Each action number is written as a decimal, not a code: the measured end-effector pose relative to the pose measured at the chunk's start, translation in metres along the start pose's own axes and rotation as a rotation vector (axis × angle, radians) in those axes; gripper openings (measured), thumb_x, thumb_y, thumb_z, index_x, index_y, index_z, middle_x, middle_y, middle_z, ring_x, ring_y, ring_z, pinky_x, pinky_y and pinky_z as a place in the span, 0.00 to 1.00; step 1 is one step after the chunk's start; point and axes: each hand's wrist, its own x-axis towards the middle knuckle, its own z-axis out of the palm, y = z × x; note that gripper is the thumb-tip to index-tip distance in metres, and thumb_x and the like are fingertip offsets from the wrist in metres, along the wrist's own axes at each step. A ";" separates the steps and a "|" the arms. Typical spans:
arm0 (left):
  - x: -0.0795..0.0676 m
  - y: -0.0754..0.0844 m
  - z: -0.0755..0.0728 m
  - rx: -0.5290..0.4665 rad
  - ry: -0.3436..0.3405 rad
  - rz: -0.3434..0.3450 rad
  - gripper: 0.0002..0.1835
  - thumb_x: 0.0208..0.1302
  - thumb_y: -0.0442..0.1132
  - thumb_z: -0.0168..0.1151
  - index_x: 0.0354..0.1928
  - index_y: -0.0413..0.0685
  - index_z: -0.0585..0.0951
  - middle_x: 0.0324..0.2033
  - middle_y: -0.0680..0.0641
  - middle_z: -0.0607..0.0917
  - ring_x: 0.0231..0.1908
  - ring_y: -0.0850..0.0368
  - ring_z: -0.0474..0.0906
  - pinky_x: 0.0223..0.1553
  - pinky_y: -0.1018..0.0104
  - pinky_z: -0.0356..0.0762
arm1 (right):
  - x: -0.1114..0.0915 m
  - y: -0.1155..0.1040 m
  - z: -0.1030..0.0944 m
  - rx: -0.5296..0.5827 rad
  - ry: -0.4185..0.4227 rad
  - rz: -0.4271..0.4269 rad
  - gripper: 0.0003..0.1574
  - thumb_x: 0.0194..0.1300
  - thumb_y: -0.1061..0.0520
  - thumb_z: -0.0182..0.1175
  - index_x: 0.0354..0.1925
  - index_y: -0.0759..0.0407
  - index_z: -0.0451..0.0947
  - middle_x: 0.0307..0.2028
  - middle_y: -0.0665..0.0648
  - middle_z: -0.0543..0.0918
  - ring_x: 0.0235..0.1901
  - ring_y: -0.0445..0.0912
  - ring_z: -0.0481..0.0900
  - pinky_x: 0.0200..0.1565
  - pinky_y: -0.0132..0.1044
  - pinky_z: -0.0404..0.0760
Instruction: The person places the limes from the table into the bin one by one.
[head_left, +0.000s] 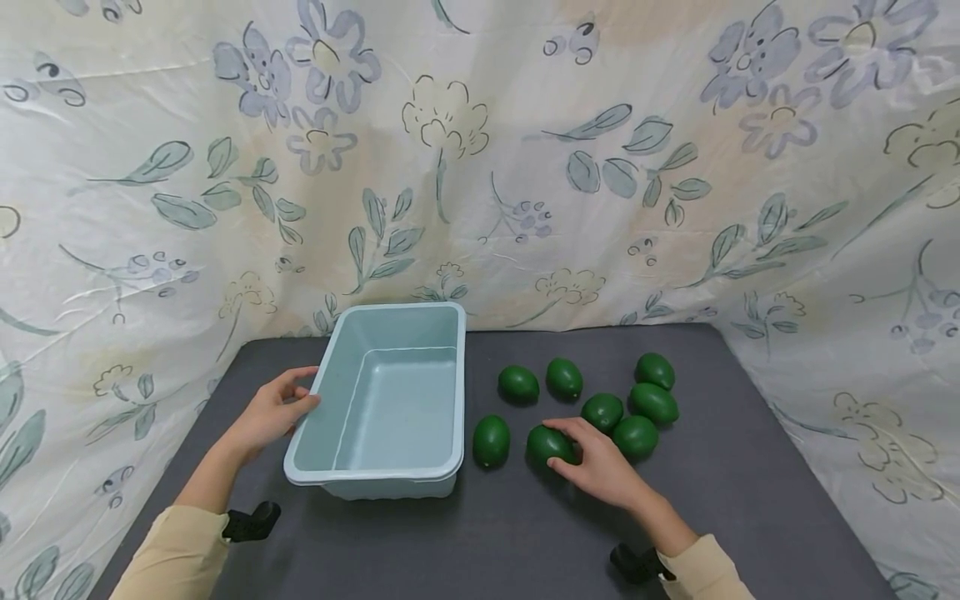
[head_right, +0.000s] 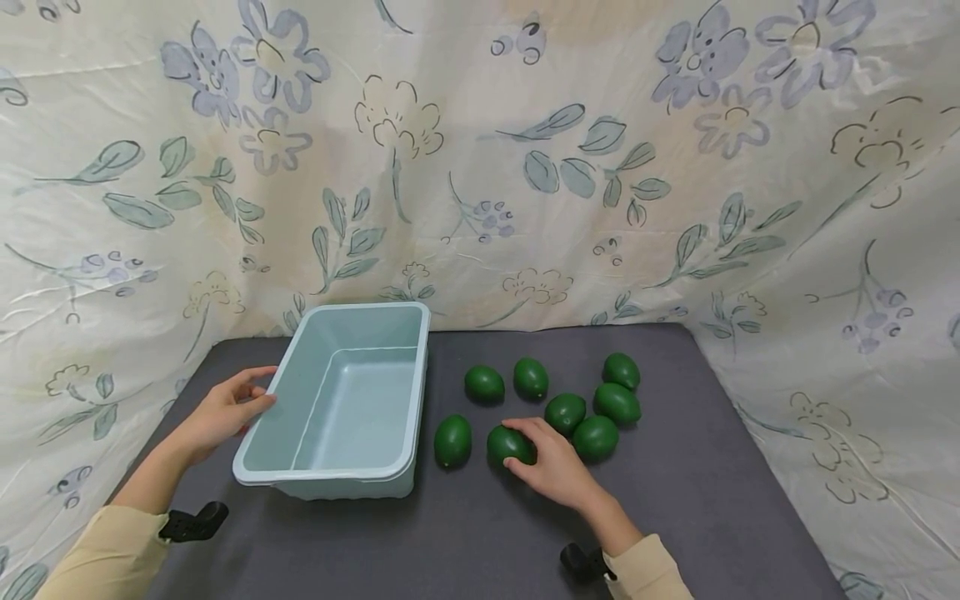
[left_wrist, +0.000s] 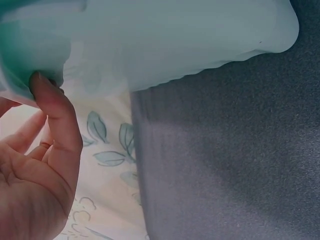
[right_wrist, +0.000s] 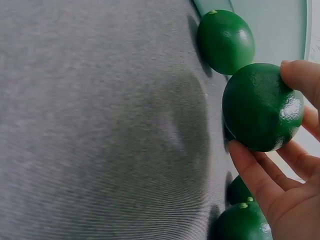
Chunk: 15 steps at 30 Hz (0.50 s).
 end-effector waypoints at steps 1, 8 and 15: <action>0.000 0.000 0.000 -0.001 0.000 0.001 0.32 0.65 0.40 0.53 0.68 0.42 0.55 0.41 0.37 0.74 0.32 0.53 0.76 0.30 0.60 0.77 | 0.001 0.000 -0.001 -0.002 0.004 -0.006 0.31 0.54 0.53 0.67 0.57 0.49 0.71 0.50 0.49 0.75 0.34 0.37 0.72 0.32 0.32 0.74; -0.001 0.000 0.000 -0.017 -0.005 -0.001 0.32 0.65 0.39 0.53 0.68 0.43 0.55 0.41 0.37 0.74 0.31 0.53 0.77 0.31 0.59 0.77 | 0.012 -0.005 -0.008 0.012 0.008 -0.022 0.32 0.55 0.53 0.66 0.59 0.49 0.70 0.52 0.51 0.74 0.41 0.40 0.74 0.37 0.35 0.77; 0.000 0.001 0.000 -0.016 -0.008 -0.006 0.32 0.65 0.39 0.54 0.68 0.43 0.55 0.41 0.37 0.74 0.31 0.53 0.77 0.31 0.59 0.77 | 0.031 -0.015 -0.018 0.063 0.007 -0.025 0.33 0.56 0.53 0.65 0.60 0.55 0.69 0.53 0.55 0.74 0.44 0.43 0.76 0.39 0.35 0.78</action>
